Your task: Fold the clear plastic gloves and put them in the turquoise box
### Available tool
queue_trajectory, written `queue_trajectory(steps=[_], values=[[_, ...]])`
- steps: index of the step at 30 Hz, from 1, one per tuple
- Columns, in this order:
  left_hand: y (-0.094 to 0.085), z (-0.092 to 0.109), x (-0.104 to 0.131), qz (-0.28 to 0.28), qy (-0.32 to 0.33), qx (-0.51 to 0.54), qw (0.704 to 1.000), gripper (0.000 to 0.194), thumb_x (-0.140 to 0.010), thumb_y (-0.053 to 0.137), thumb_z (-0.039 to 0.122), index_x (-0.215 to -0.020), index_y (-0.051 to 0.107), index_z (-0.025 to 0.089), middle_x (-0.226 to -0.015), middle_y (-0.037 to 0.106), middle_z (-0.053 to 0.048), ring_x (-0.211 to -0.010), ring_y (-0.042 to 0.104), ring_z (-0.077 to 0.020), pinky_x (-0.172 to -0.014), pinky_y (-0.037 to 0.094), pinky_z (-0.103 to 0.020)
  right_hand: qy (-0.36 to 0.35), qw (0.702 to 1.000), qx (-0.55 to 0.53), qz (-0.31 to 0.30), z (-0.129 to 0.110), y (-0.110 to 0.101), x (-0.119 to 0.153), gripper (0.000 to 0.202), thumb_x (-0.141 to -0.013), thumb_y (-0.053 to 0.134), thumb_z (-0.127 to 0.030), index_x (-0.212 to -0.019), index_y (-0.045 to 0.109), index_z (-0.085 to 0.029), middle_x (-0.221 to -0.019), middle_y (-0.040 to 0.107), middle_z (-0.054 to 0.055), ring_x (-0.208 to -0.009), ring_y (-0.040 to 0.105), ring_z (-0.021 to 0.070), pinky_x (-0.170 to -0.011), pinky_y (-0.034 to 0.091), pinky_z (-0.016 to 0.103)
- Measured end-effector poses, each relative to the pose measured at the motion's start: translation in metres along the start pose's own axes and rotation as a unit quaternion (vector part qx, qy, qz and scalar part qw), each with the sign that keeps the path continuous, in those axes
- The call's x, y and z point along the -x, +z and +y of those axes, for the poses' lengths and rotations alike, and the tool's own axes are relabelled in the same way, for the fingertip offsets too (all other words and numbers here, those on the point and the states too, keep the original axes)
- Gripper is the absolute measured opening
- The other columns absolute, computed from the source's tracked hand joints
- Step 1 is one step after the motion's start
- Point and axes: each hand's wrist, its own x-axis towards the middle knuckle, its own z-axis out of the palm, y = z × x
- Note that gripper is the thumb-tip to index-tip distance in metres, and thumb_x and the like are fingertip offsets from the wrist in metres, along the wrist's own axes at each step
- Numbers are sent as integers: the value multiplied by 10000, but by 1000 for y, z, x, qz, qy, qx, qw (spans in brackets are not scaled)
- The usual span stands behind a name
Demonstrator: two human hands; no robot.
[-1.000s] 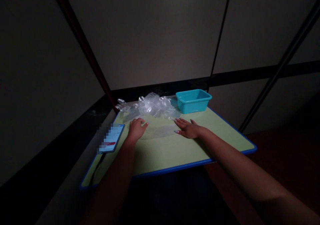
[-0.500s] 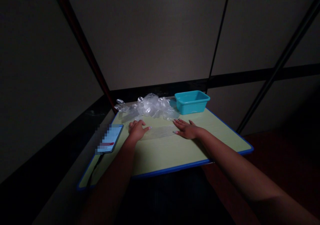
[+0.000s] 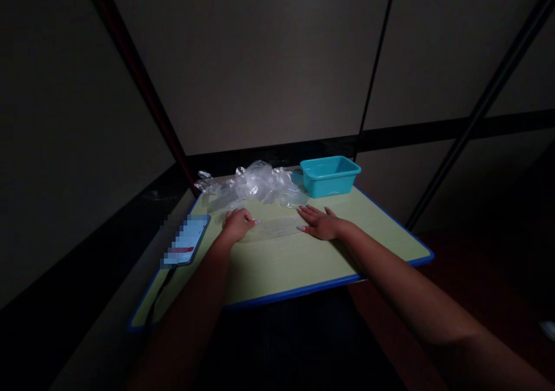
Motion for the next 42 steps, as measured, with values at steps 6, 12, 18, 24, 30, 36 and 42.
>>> queue_trajectory(steps=[6,12,18,24,30,36,42], values=[[-2,-2,-4,-32,17,105,994,158,-599,656,261,-596,513,194,-600,571,27,-631,555,-153,-588,402,-241,0,1000,2,-1,0,0,0,706,-873,206,-612,-1464,6,-281,-1526,19,-4,-1392,14,260,-1051,65,618],[-6,-3,-4,-57,17,170,984,135,-579,647,256,-677,611,169,-601,611,19,-610,583,-151,-576,418,-239,0,1000,0,-1,1,0,1,695,-879,215,-603,-1463,5,-290,-1525,21,3,-1393,11,249,-1051,55,615],[-8,-1,-3,-67,14,165,984,148,-612,634,295,-667,650,158,-645,654,-17,-650,597,-174,-618,428,-263,-1,1000,1,-3,0,-1,2,702,-877,208,-606,-1465,9,-277,-1524,18,5,-1393,13,254,-1050,55,617],[-5,-1,-2,-41,29,122,991,126,-509,702,239,-552,596,185,-632,599,0,-726,558,-191,-684,398,-277,-2,1000,7,-2,0,0,0,703,-877,209,-597,-1465,12,-266,-1525,21,2,-1394,17,244,-1044,74,626],[-3,-1,-1,-46,20,132,990,148,-529,679,235,-556,542,188,-591,558,27,-652,539,-165,-614,390,-257,-1,1000,7,-1,2,1,-1,699,-878,209,-602,-1464,10,-278,-1525,20,3,-1394,15,240,-1044,70,625],[-6,1,-2,-74,7,178,981,99,-538,632,210,-616,583,175,-580,589,20,-593,564,-151,-568,419,-242,-5,1000,5,2,3,2,-2,705,-873,205,-611,-1464,16,-276,-1525,18,3,-1394,14,245,-1041,64,629],[-10,0,-3,-86,22,198,976,113,-527,647,240,-613,642,168,-592,629,2,-628,582,-165,-607,427,-254,-2,1000,-1,0,1,0,0,708,-869,201,-617,-1464,16,-282,-1526,14,1,-1392,13,260,-1046,62,624]])
